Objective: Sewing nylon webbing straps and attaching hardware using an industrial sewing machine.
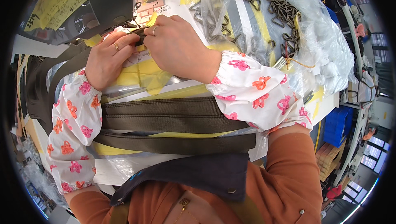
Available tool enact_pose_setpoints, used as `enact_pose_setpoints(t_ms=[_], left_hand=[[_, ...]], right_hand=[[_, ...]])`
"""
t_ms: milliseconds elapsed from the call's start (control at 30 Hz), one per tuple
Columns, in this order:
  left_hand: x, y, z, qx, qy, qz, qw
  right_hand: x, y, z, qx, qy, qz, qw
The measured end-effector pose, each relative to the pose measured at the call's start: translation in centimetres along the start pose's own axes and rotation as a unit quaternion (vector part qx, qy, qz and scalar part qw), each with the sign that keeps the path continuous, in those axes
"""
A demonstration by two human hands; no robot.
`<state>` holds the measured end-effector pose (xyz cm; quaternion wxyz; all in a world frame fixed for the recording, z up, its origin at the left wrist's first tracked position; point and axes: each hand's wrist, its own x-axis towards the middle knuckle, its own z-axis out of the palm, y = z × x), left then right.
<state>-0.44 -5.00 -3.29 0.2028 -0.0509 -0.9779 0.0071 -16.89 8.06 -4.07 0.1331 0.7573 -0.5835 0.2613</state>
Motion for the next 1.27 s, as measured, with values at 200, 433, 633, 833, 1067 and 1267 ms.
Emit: enact_pose_setpoints(t_ms=[200,433,633,833,1067,1267], left_hand=[[-0.1,-0.2,0.4,-0.036,0.035,-0.018,0.999],[-0.5,-0.3,0.6,-0.079,0.055,-0.056,0.994],[-0.8,-1.1,1.1,-0.127,0.009,-0.166,0.978],[-0.6,-2.2,1.2,-0.125,0.01,-0.164,0.978],[-1.2,-2.8,1.9,-0.131,-0.022,-0.22,0.966],[-2.9,-3.1,-0.7,0.118,-0.073,-0.185,0.973]], right_hand=[[0.1,0.0,0.1,-0.033,0.013,-0.015,0.999],[0.2,0.1,-0.4,-0.026,-0.052,0.001,0.998],[0.2,1.4,0.6,-0.035,-0.005,-0.003,0.999],[0.4,2.0,1.3,-0.038,-0.011,0.019,0.999],[0.5,1.9,1.0,-0.033,-0.036,0.027,0.998],[0.2,2.0,1.5,0.028,-0.035,0.063,0.997]])
